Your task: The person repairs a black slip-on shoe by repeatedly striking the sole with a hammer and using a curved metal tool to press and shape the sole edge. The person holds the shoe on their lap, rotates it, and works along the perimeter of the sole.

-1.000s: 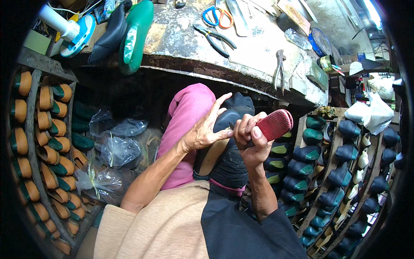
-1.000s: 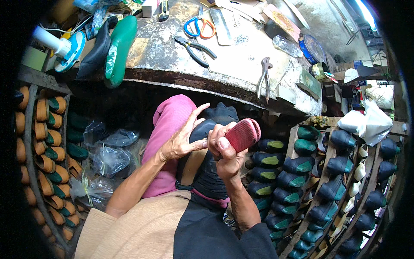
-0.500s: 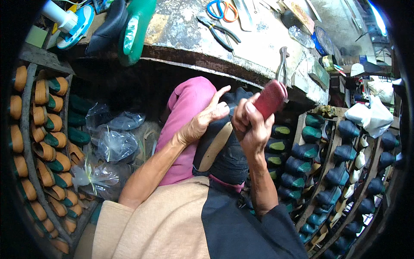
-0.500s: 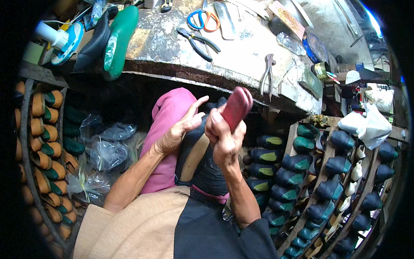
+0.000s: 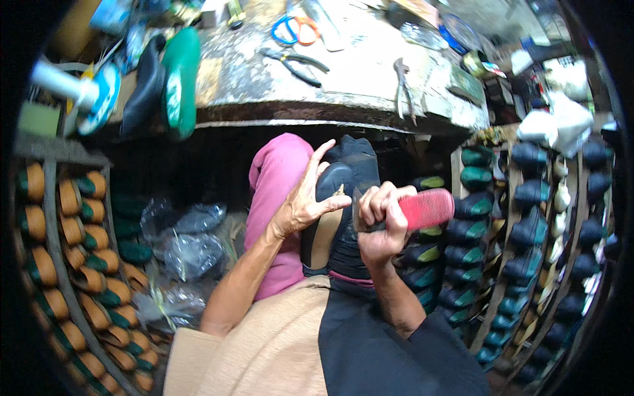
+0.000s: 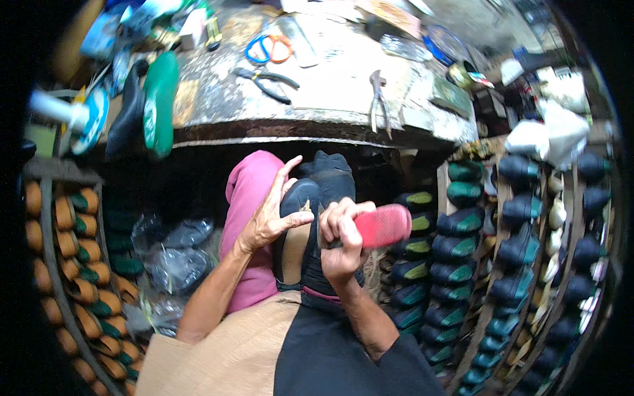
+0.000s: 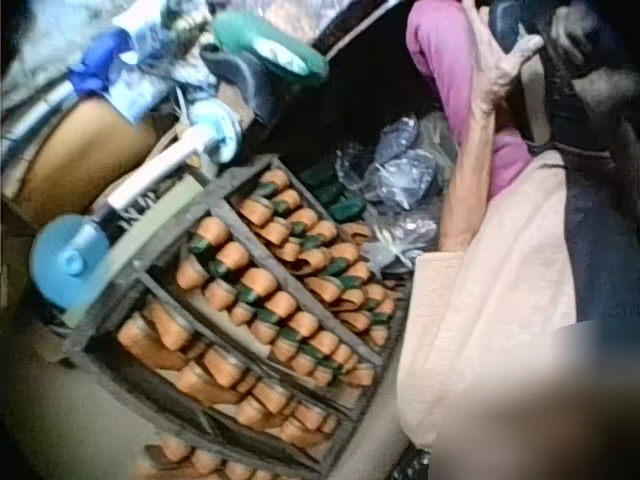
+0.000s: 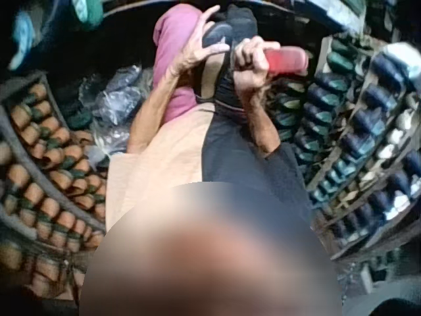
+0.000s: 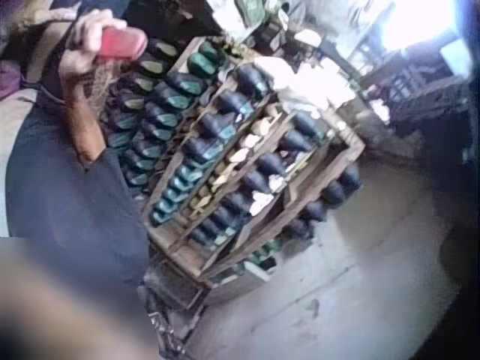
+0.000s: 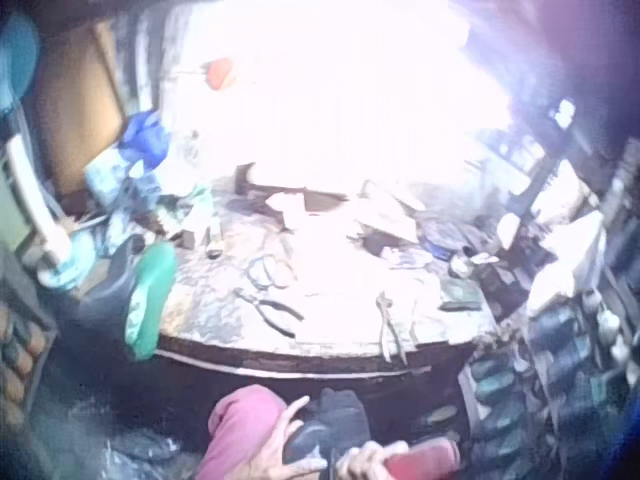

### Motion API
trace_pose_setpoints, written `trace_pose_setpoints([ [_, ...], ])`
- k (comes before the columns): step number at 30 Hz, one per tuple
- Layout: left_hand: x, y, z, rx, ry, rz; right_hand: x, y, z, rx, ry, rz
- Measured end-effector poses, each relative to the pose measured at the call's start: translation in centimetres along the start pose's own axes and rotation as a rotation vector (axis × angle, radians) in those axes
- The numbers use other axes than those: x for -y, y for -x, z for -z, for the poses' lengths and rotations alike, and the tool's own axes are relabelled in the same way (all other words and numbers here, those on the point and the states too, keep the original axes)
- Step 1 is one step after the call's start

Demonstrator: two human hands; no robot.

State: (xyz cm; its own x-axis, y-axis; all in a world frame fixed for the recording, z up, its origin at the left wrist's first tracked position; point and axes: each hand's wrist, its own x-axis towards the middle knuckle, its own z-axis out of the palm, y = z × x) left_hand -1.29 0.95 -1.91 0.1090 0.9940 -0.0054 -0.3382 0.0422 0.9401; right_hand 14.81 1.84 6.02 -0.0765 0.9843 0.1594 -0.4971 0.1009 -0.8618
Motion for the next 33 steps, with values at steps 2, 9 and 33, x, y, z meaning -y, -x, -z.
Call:
trace_pose_setpoints([
  [2,-0.2,-0.4,-0.3,-0.028,-0.092,-0.021,-0.5,-0.9,-0.4,-0.128,-0.170,-0.026],
  [9,-0.4,-0.7,-0.8,-0.061,-0.155,-0.016,-1.6,-0.9,-0.7,-0.293,-0.222,-0.042],
  [33,1.2,-0.4,-0.8,-0.254,-0.143,0.033,-0.3,1.2,-0.8,-0.270,-0.240,-0.128],
])
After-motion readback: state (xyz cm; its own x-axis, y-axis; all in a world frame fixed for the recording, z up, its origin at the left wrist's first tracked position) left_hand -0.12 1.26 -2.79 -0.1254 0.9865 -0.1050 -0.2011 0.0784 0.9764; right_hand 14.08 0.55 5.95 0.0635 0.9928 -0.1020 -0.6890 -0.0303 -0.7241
